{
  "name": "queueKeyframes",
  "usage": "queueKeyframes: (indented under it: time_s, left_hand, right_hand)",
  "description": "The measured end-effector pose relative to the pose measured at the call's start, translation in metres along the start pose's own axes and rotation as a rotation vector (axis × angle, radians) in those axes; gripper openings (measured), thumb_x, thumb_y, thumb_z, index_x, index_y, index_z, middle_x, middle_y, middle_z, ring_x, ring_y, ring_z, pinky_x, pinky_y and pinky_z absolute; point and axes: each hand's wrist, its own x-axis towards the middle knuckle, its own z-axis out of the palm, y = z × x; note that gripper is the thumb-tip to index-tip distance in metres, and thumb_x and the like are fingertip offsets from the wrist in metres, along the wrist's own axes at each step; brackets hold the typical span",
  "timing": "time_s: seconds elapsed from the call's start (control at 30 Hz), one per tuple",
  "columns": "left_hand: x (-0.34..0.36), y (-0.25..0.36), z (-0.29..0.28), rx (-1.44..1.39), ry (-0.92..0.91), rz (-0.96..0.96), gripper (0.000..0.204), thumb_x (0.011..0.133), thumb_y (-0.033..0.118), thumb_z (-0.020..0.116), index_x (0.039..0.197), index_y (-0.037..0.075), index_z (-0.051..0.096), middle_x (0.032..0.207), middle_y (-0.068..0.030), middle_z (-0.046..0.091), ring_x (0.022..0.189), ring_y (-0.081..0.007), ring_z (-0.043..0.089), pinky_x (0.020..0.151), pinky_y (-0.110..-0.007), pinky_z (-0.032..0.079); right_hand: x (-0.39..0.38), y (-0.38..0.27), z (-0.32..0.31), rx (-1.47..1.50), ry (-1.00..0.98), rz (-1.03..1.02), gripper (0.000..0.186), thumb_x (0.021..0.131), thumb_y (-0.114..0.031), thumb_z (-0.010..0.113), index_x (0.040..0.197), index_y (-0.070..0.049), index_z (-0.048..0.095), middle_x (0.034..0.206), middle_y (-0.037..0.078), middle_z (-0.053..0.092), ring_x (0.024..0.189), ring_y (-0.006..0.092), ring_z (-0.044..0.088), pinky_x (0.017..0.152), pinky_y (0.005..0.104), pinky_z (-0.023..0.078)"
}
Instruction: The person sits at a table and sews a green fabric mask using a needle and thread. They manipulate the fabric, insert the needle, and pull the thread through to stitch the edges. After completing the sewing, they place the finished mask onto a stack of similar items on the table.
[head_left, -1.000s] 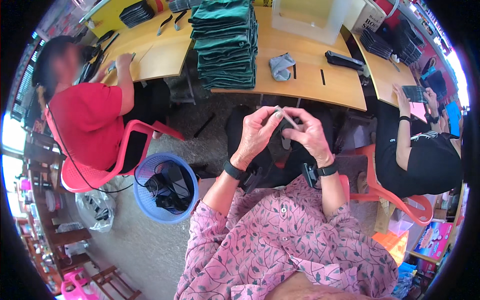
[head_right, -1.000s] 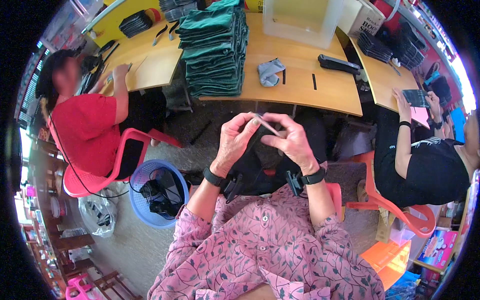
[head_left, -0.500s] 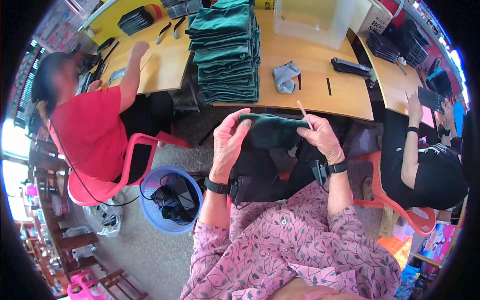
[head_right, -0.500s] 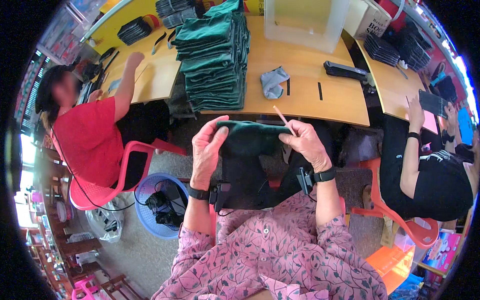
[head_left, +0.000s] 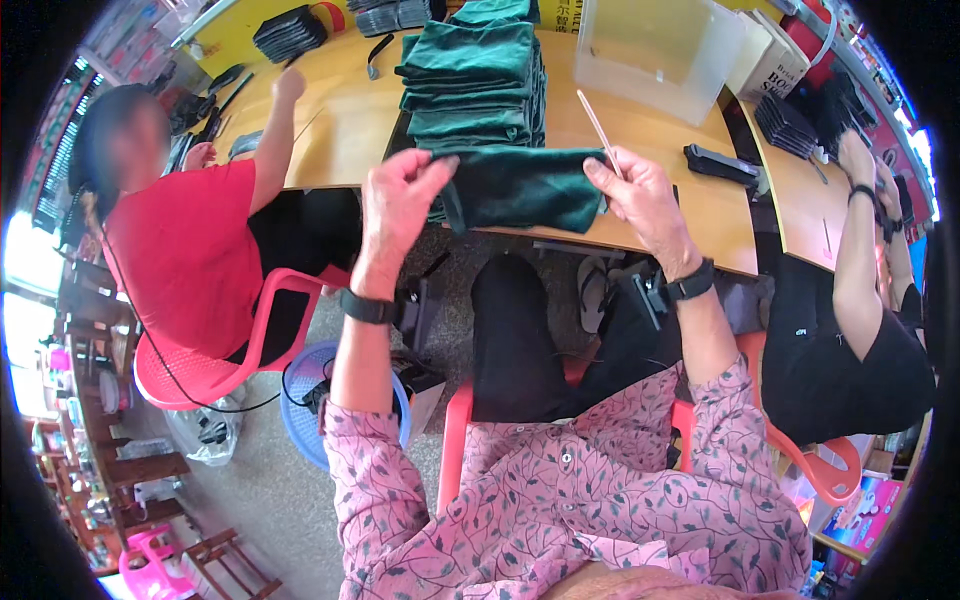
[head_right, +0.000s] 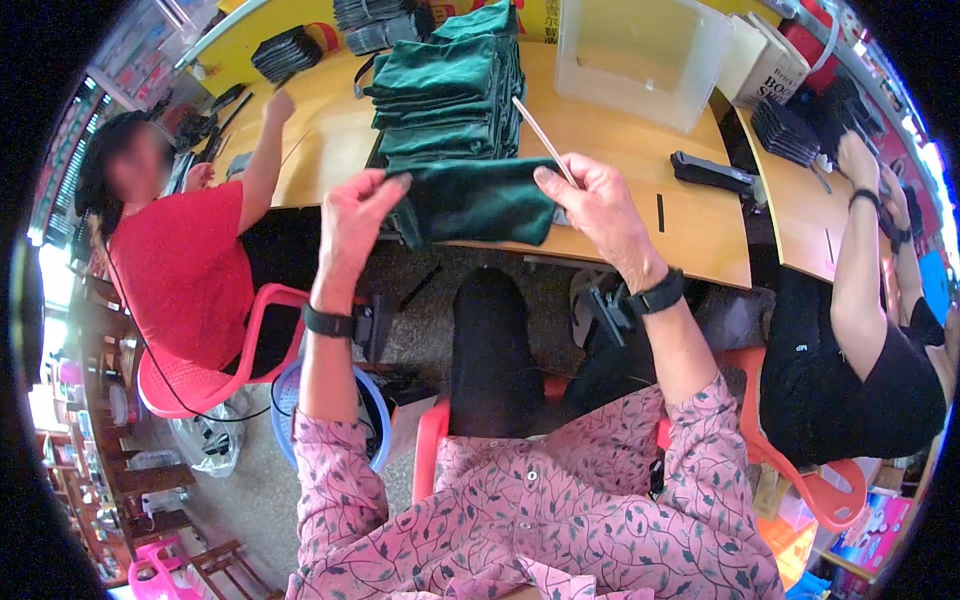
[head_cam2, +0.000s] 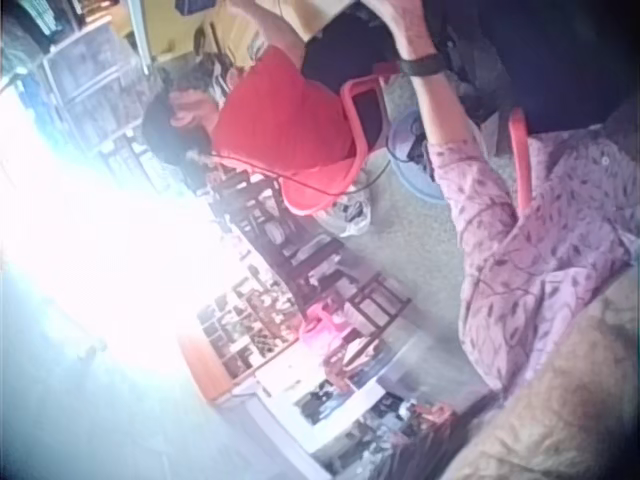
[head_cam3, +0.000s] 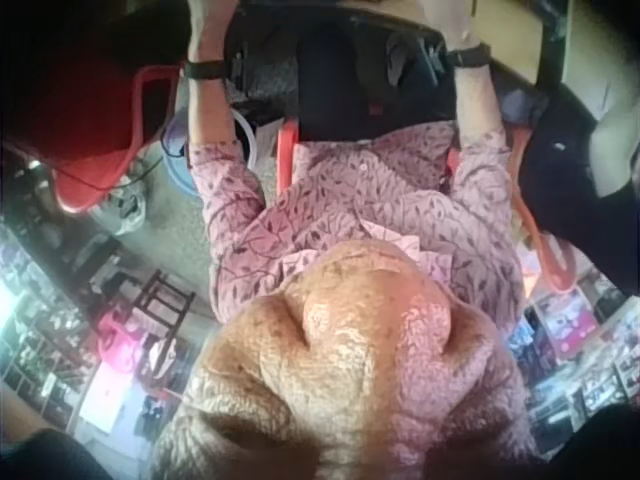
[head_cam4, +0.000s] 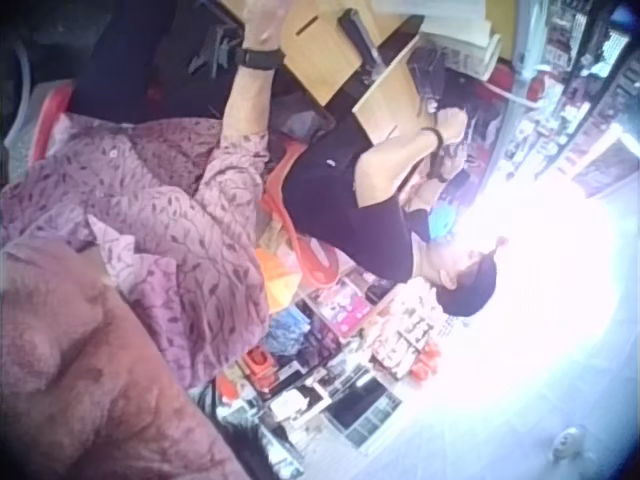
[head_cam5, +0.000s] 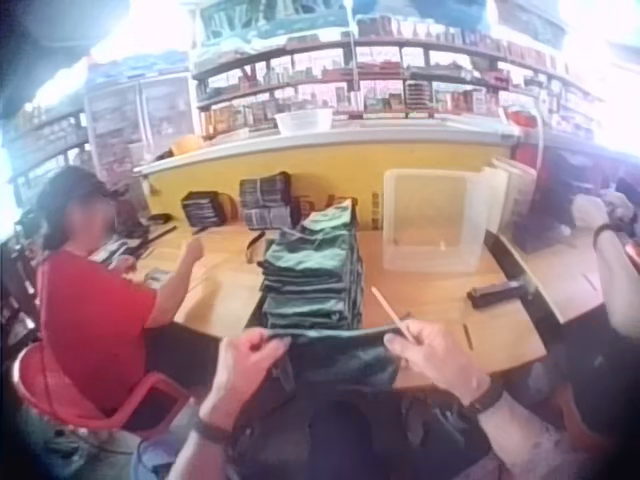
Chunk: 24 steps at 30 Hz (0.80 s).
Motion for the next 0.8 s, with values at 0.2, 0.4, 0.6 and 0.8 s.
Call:
queueKeyframes:
  time_s: [0.2,0.4,0.6,0.8]
  left_hand:
    - [0.088,0.023,-0.021,0.062,0.071,0.044,0.029,0.080,0.033,0.077,0.084,0.004,0.074,0.064,0.0039,0.060,0.056,-0.0025,0.046,0.051,-0.024,0.035]
    - [0.173,0.037,-0.031,-0.137,0.054,0.002,0.025,0.083,0.028,0.077,0.088,0.005,0.071,0.069,-0.0005,0.064,0.050,-0.0029,0.047,0.043,-0.019,0.033]
    - [0.190,0.009,-0.005,-0.601,0.063,0.063,0.041,0.088,0.020,0.072,0.115,-0.008,0.060,0.093,-0.0118,0.069,0.078,-0.0175,0.069,0.068,-0.026,0.057]
    - [0.093,0.038,-0.018,-0.615,0.192,0.195,0.037,0.091,0.020,0.068,0.114,-0.008,0.063,0.094,-0.0136,0.069,0.077,-0.0168,0.067,0.072,-0.027,0.054]
  right_hand:
    - [0.070,-0.024,0.001,-0.011,0.000,-0.047,0.026,0.092,-0.029,0.069,0.080,-0.007,0.060,0.063,-0.006,0.051,0.046,0.0008,0.034,0.041,0.0206,0.023]
    - [0.153,-0.045,0.003,0.046,0.077,-0.155,0.027,0.089,-0.027,0.072,0.079,-0.004,0.063,0.059,-0.005,0.050,0.046,0.0026,0.037,0.041,0.0213,0.027]
    - [0.172,-0.032,0.004,0.066,0.254,-0.158,0.028,0.086,-0.024,0.075,0.079,0.001,0.066,0.061,-0.001,0.056,0.049,0.0050,0.042,0.044,0.0216,0.032]
    - [0.097,0.001,-0.021,-0.080,0.330,-0.110,0.028,0.086,-0.016,0.072,0.102,0.005,0.062,0.078,0.001,0.061,0.058,0.0048,0.049,0.048,0.0216,0.037]
